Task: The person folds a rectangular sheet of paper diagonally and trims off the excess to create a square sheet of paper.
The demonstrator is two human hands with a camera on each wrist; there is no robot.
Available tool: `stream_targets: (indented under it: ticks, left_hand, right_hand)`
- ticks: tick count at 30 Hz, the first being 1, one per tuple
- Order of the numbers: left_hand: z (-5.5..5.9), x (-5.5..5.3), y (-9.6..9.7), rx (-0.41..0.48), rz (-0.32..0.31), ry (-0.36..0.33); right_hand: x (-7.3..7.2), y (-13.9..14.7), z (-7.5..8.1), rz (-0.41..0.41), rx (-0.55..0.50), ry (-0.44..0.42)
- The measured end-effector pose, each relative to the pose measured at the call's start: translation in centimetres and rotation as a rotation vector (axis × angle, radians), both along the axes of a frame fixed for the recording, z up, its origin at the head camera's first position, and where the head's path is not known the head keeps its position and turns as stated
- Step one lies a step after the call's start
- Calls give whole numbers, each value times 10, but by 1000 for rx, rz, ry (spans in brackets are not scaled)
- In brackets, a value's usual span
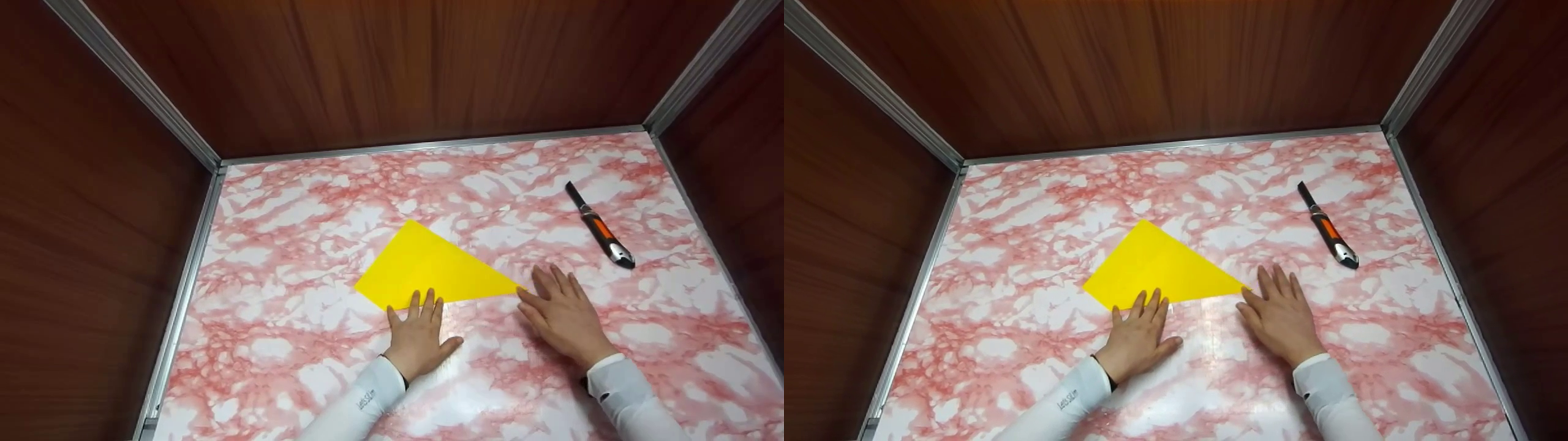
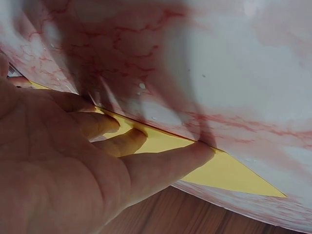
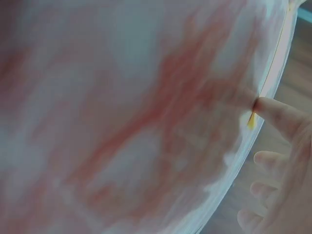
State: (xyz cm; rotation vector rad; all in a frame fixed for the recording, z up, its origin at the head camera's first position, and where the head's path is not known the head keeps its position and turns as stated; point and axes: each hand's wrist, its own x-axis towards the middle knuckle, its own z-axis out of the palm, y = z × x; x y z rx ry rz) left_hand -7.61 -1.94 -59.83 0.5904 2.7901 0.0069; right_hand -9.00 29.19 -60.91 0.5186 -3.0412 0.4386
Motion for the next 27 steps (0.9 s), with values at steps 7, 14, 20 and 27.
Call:
stream_targets:
  ticks: [7, 14, 20, 27]
  left_hand:
    - [1, 0, -1, 12, 6, 0]
    - [1, 0, -1, 20, 7, -7]
    - [1, 0, -1, 1, 0, 2]
    - [0, -10, -8, 28, -69, -24]
  right_hand:
    - [3, 9, -1, -24, -7, -3]
    - [3, 9, 2, -103, 2, -53]
    - [0, 1, 2, -74, -32, -32]
    - [0, -30, 1, 106, -45, 4]
